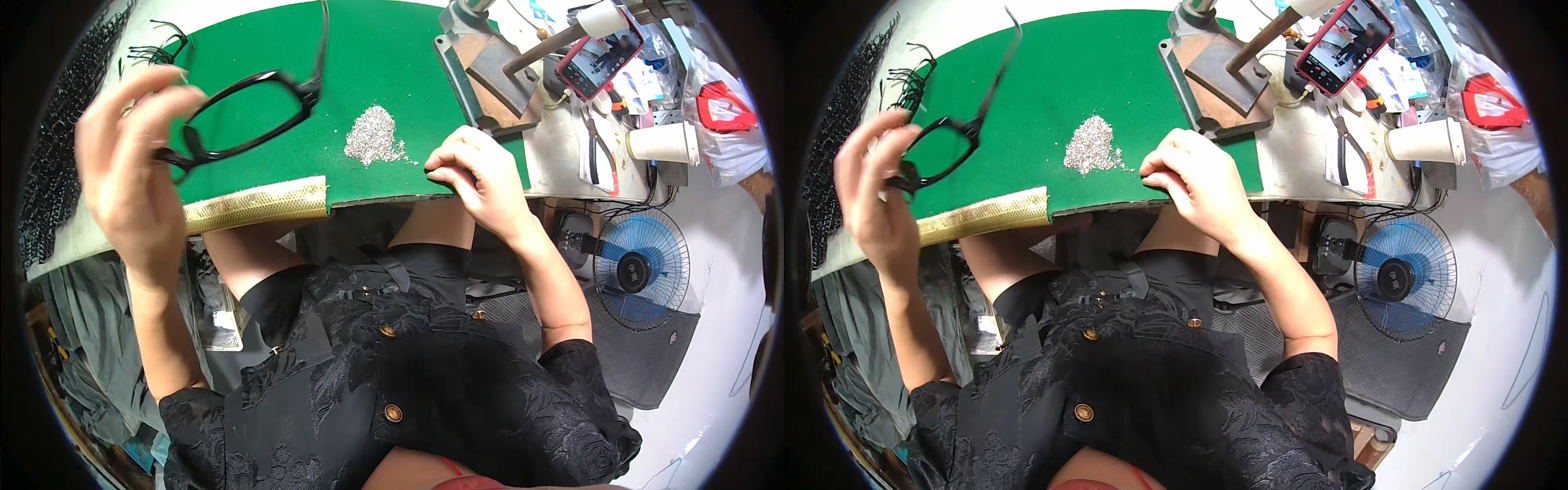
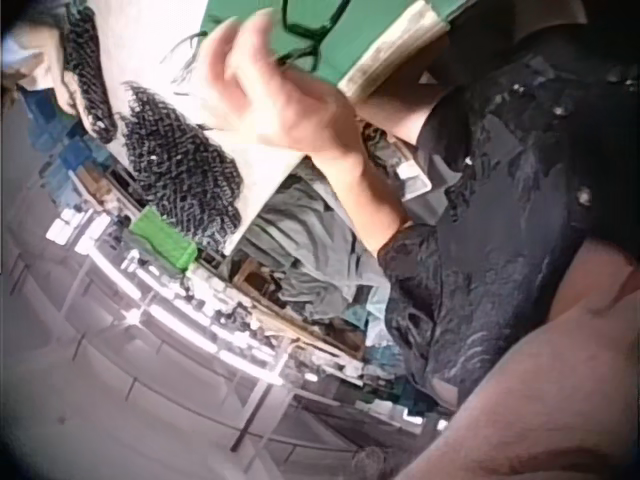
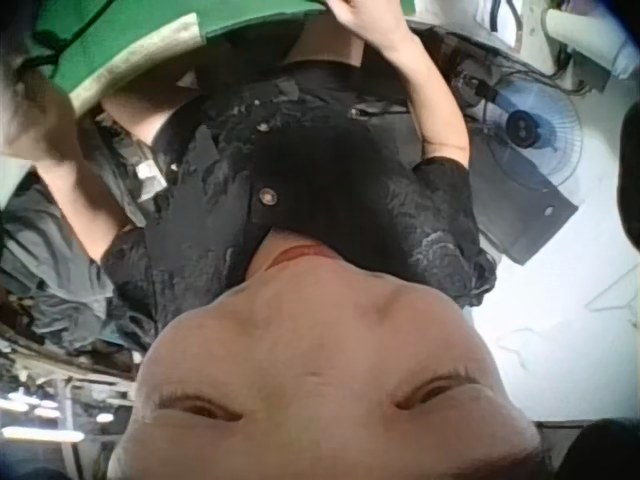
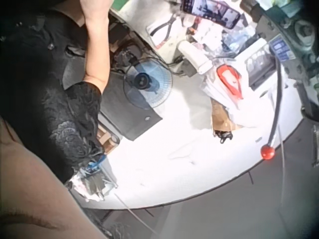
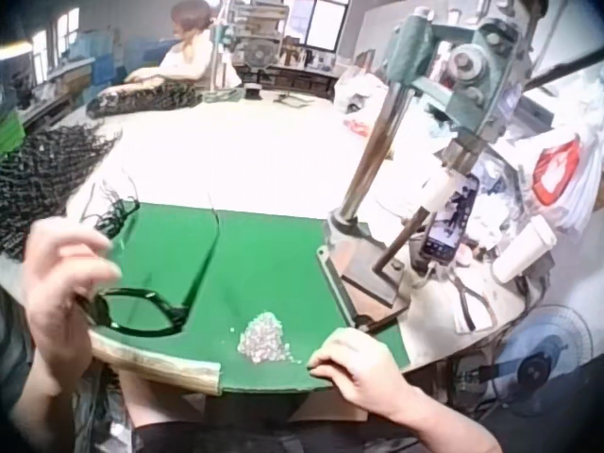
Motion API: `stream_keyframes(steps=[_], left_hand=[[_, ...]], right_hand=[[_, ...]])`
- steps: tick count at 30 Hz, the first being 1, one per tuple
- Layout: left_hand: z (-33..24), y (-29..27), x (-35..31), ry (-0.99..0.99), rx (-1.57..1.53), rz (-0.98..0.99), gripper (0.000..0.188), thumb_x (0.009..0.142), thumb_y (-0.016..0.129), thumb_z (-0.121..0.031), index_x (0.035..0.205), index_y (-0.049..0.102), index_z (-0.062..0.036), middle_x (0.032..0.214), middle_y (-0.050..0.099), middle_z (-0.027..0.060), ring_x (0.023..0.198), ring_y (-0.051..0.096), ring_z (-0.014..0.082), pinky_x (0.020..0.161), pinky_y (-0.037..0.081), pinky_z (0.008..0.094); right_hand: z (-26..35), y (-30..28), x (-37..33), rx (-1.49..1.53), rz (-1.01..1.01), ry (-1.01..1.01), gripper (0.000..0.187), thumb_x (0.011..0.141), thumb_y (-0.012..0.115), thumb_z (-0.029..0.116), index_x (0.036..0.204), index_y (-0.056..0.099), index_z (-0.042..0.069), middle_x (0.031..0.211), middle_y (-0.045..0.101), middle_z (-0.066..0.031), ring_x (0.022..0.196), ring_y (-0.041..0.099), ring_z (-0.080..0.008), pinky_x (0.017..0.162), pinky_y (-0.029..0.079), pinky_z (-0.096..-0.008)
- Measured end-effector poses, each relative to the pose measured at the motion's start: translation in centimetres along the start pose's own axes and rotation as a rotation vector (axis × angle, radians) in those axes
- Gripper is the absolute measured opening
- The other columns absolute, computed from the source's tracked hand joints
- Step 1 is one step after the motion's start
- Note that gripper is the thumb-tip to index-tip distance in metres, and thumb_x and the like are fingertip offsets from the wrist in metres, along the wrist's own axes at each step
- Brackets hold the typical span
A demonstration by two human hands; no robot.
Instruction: The person assembles eyeglasses by inserting small metal components into the frame arms and then using a vertical press to secure them. The person repeats this process for multiple frames, handling each one individually and stacking the finished units.
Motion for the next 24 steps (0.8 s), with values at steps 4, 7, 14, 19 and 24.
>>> stream_keyframes(steps=[4,7,14,19,24], left_hand=[[6.1,-1.8,-3.0,-0.414,-0.249,-0.434,0.037,0.091,0.061,-0.003,0.125,0.048,0.0043,0.128,0.053,0.0152,0.115,0.054,0.0229,0.098,0.046,0.0363],[10.8,0.1,-6.9,-0.650,-0.723,-0.618,0.045,0.091,0.065,-0.013,0.122,0.039,0.0059,0.122,0.054,0.0192,0.113,0.057,0.0297,0.099,0.049,0.0396],[7.4,4.0,-5.5,-0.819,-1.769,-0.141,0.027,0.092,0.048,-0.029,0.095,0.047,-0.0016,0.087,0.057,0.0129,0.115,0.054,0.0414,0.113,0.029,0.0529],[1.3,1.5,-1.6,-0.624,-2.122,0.033,0.022,0.092,0.051,-0.022,0.096,0.042,-0.0030,0.069,0.043,0.0010,0.063,0.042,0.0135,0.096,0.044,0.0457],[-3.5,2.2,0.4,-0.855,-1.635,0.160,0.046,0.090,0.049,-0.021,0.125,0.036,0.0054,0.083,0.044,0.0064,0.062,0.044,0.0106,0.058,0.049,0.0276]], right_hand=[[0.8,0.6,0.8,0.007,0.033,0.082,0.017,0.074,0.075,0.012,0.082,0.062,0.005,0.077,0.057,-0.0067,0.072,0.059,-0.0228,0.064,0.048,-0.0322],[1.2,1.0,0.7,-0.032,0.001,0.091,0.017,0.074,0.075,0.012,0.081,0.061,0.005,0.077,0.056,-0.0067,0.072,0.059,-0.0232,0.064,0.048,-0.0325],[1.5,1.5,0.4,-0.214,-0.078,0.057,0.016,0.076,0.073,0.012,0.079,0.058,0.006,0.076,0.055,-0.0062,0.072,0.057,-0.0236,0.063,0.047,-0.0335],[2.4,2.0,0.9,-0.287,-0.068,0.021,0.016,0.077,0.072,0.013,0.079,0.058,0.007,0.076,0.054,-0.0060,0.072,0.057,-0.0238,0.063,0.047,-0.0338],[0.2,1.0,0.3,-0.049,-0.052,0.097,0.010,0.081,0.067,0.009,0.080,0.057,0.005,0.075,0.053,-0.0069,0.070,0.056,-0.0202,0.063,0.045,-0.0308]])
Point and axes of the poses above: each hand's wrist, its own x-axis towards the middle knuckle, its own y-axis out of the palm, z = x × y, the point moved 7 cm from there along x, towards the middle knuckle
